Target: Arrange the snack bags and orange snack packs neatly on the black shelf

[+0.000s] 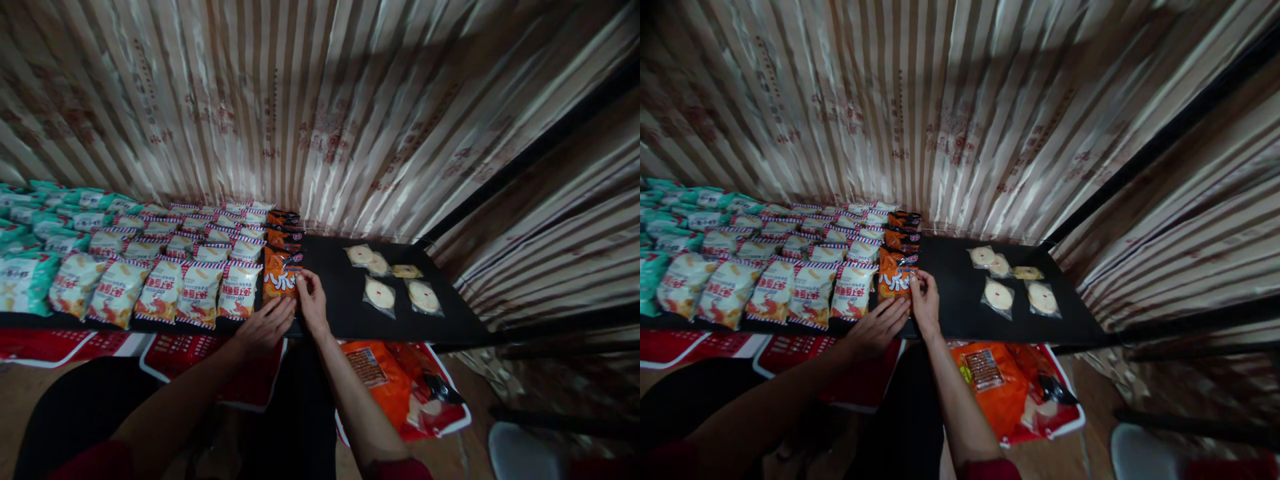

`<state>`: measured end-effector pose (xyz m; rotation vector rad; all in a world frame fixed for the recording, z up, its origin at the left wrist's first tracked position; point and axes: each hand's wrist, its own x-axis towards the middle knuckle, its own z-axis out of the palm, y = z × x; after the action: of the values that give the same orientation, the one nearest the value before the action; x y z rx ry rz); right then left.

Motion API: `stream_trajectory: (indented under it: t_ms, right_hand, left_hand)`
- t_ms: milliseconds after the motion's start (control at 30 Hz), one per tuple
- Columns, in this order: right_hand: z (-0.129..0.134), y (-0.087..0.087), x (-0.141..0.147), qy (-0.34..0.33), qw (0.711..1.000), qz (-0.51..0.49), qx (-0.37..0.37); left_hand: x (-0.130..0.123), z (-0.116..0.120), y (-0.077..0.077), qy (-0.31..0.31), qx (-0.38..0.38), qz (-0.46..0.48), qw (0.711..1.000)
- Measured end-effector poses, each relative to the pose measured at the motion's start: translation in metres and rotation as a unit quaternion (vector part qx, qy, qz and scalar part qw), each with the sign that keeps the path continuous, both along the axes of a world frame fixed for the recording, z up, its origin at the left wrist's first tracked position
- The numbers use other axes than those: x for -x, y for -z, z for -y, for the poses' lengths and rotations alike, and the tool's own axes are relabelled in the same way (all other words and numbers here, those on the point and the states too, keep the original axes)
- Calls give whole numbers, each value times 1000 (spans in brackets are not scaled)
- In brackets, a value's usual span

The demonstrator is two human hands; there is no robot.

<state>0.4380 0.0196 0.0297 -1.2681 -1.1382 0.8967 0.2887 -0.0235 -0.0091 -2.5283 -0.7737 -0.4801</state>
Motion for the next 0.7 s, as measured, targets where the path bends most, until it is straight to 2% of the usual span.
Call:
stream_trajectory:
  t_ms: [100,233,433,700]
  right_hand:
    - [18,9,-2,44,999,17,16]
    - [42,19,1,103,994,31,21]
    - [73,15,21,133,991,1,30]
    - [97,18,38,134,987,66,54]
  left_hand:
    - [1,1,-2,-2,1,-3,1000]
    - [3,3,-9,28,-9,-8,1000]
    - [8,10,-21,7,36,8,999]
    - [21,65,-14,-11,130,70,989]
